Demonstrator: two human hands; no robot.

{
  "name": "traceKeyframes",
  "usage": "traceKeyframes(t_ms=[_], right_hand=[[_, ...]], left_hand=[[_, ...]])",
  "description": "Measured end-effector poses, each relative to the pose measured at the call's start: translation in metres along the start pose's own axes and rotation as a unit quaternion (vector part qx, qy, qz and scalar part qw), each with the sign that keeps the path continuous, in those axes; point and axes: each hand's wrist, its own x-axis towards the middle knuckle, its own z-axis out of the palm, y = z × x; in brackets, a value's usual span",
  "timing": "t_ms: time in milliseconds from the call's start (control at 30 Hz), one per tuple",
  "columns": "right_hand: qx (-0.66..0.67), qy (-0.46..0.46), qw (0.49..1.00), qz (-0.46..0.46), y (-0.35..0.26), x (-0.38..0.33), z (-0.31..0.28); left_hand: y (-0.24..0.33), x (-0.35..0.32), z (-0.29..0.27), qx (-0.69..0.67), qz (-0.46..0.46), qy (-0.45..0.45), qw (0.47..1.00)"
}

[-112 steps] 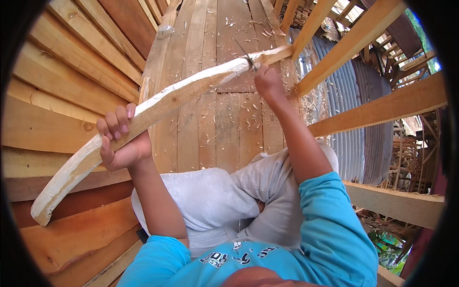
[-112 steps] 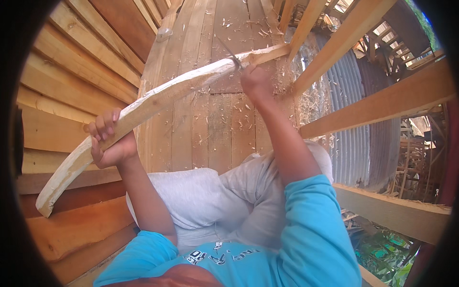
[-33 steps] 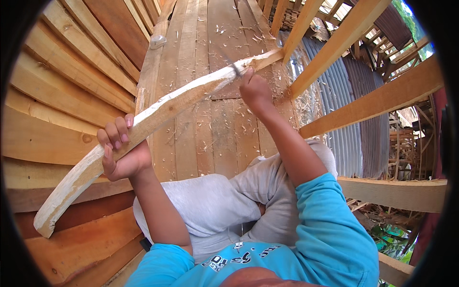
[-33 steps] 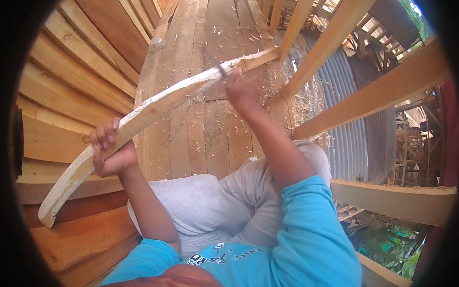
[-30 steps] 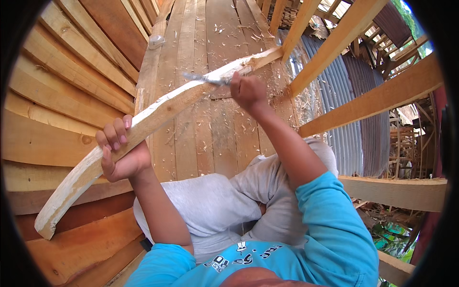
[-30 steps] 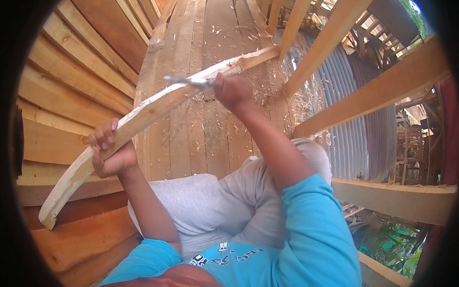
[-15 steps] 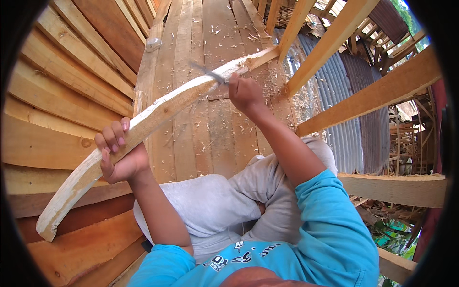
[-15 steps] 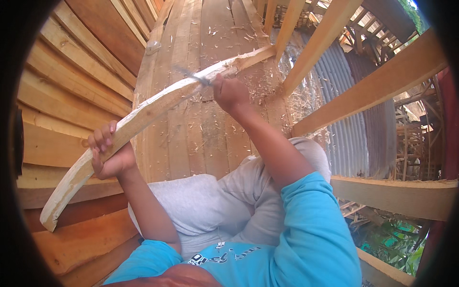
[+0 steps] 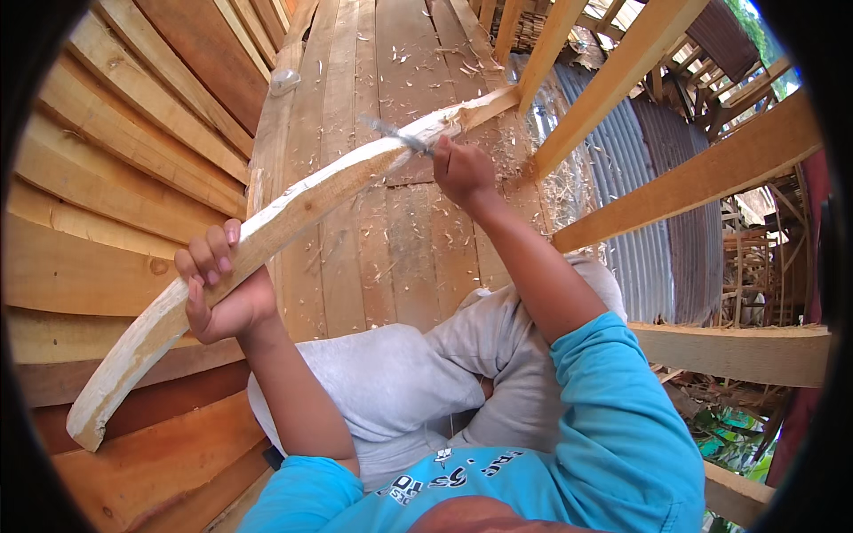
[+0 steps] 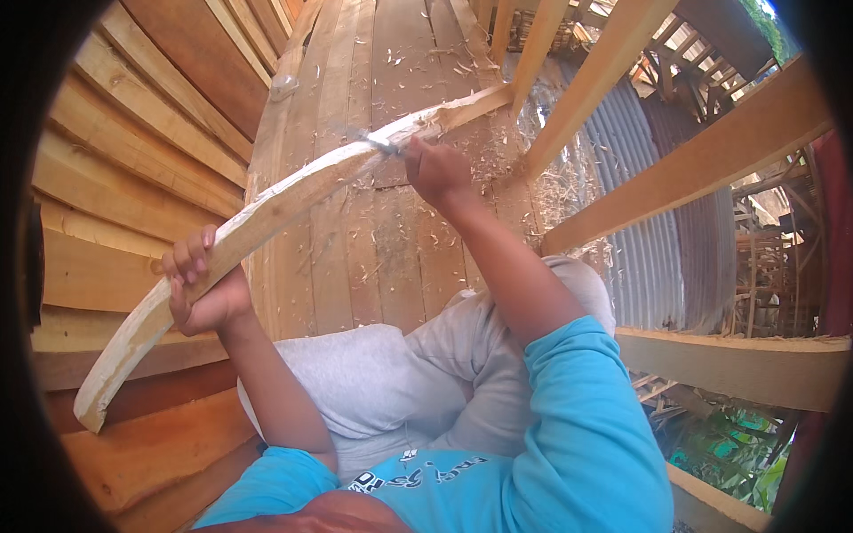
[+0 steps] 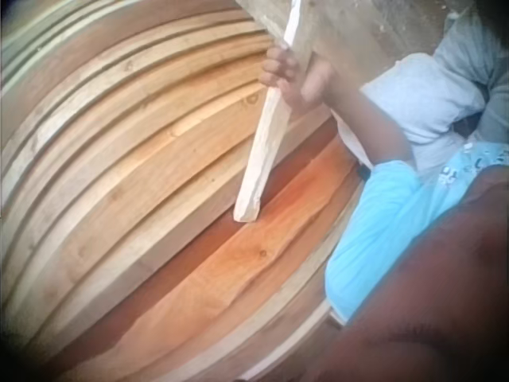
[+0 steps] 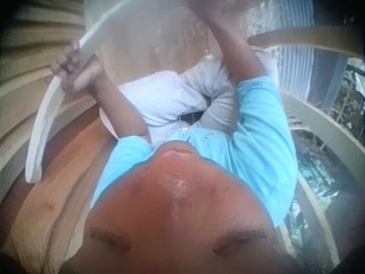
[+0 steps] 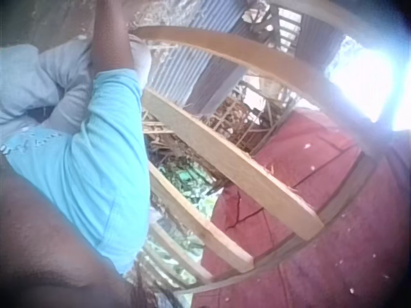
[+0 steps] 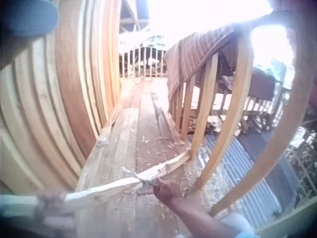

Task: The person carves a long, curved piece of wood using a knife, holding it with the left hand and shaving off thin layers with the right. The person sits cross-legged on a wooden floor in a workshop-like setting.

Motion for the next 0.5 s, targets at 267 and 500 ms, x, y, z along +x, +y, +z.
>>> traceKeyframes(t_ms=[267,500], right_hand=[[0.076,-0.096,0.986,-0.114,0.000,-0.026,-0.013],[0.014,-0.039,0.998,0.041,0.012,-0.008,-0.003]], left_hand=[[-0.001,0.000,0.004,0.011,0.003,0.005,1.000],[-0.004,-0.003,0.005,0.014,-0.001,0.021,1.000]])
